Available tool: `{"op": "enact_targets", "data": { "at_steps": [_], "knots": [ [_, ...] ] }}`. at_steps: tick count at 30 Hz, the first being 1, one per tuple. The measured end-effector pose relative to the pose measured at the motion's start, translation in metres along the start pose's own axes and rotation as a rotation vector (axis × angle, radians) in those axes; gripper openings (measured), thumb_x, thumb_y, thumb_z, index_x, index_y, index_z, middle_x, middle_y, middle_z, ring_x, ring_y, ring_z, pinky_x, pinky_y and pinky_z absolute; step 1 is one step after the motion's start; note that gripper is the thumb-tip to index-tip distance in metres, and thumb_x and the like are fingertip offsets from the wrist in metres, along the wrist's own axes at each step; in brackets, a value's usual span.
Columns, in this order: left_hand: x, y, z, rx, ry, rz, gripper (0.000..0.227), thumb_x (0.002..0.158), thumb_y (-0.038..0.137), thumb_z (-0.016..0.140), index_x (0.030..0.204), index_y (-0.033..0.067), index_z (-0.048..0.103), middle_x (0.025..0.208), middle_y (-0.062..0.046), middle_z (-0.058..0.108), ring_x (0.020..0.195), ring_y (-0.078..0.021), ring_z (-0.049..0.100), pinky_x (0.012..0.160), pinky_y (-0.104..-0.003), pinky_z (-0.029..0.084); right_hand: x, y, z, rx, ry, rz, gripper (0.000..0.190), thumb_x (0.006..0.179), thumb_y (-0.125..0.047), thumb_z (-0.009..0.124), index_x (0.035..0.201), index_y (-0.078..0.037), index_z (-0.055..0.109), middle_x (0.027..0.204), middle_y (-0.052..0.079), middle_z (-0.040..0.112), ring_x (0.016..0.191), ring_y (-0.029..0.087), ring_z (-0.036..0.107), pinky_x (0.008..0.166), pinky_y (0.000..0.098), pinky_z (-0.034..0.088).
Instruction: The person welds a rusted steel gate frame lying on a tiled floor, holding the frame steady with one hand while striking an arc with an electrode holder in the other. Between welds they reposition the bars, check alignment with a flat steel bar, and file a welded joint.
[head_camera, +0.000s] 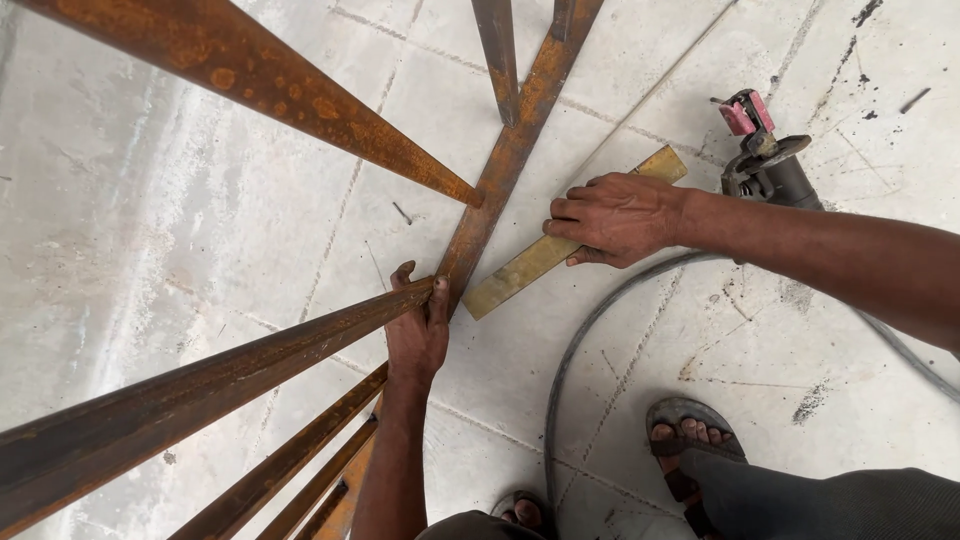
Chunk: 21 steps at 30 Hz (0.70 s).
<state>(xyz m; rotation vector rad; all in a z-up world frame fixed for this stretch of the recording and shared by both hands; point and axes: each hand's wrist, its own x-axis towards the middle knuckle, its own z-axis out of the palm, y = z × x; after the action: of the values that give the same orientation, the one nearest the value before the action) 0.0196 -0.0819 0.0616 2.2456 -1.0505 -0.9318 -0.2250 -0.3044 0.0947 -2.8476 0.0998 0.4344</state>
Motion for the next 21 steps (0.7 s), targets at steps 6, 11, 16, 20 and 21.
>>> {"op": "enact_targets", "data": {
  "at_steps": [6, 11, 16, 20, 21],
  "knots": [
    [0.000, 0.011, -0.006, -0.055, -0.025, 0.021, 0.063, 0.104, 0.044, 0.054, 0.146, 0.0004, 0.034, 0.106, -0.024, 0.071, 0.102, -0.0329, 0.071, 0.087, -0.050, 0.056, 0.018, 0.015, -0.004, 0.000, -0.029, -0.068, 0.059, 0.098, -0.053, 0.055, 0.131, -0.004, 0.057, 0.112, 0.012, 0.063, 0.096, 0.024, 0.068, 0.077, 0.0385, 0.063],
    [0.002, 0.005, -0.007, -0.074, -0.045, 0.024, 0.065, 0.104, 0.047, 0.053, 0.145, 0.0004, 0.032, 0.103, -0.021, 0.073, 0.097, -0.0284, 0.072, 0.083, -0.047, 0.058, 0.025, 0.015, -0.010, 0.044, -0.085, -0.087, 0.058, 0.096, -0.053, 0.056, 0.132, -0.008, 0.058, 0.106, 0.009, 0.065, 0.094, 0.023, 0.069, 0.078, 0.0387, 0.062],
    [0.001, 0.014, -0.010, -0.133, -0.095, -0.105, 0.072, 0.098, 0.050, 0.052, 0.147, 0.0032, 0.028, 0.101, -0.021, 0.073, 0.093, -0.0296, 0.075, 0.083, -0.047, 0.061, 0.027, 0.013, -0.008, 0.027, -0.061, -0.040, 0.056, 0.098, -0.052, 0.056, 0.131, -0.007, 0.058, 0.108, 0.010, 0.064, 0.095, 0.023, 0.068, 0.078, 0.0378, 0.063],
    [0.002, 0.002, -0.006, -0.049, -0.062, -0.033, 0.072, 0.101, 0.051, 0.053, 0.148, 0.0024, 0.030, 0.108, -0.025, 0.074, 0.106, -0.0340, 0.072, 0.090, -0.051, 0.057, 0.020, 0.013, -0.001, 0.048, -0.095, -0.034, 0.060, 0.096, -0.053, 0.057, 0.133, -0.006, 0.057, 0.109, 0.010, 0.065, 0.096, 0.023, 0.068, 0.079, 0.0374, 0.063],
    [0.003, 0.000, -0.005, -0.049, -0.064, -0.032, 0.072, 0.101, 0.051, 0.053, 0.148, 0.0024, 0.030, 0.108, -0.025, 0.074, 0.106, -0.0340, 0.072, 0.090, -0.051, 0.057, 0.016, 0.014, 0.002, 0.049, -0.095, -0.032, 0.060, 0.096, -0.053, 0.057, 0.133, -0.006, 0.057, 0.109, 0.010, 0.065, 0.096, 0.023, 0.068, 0.079, 0.0374, 0.063]
  ]
}}
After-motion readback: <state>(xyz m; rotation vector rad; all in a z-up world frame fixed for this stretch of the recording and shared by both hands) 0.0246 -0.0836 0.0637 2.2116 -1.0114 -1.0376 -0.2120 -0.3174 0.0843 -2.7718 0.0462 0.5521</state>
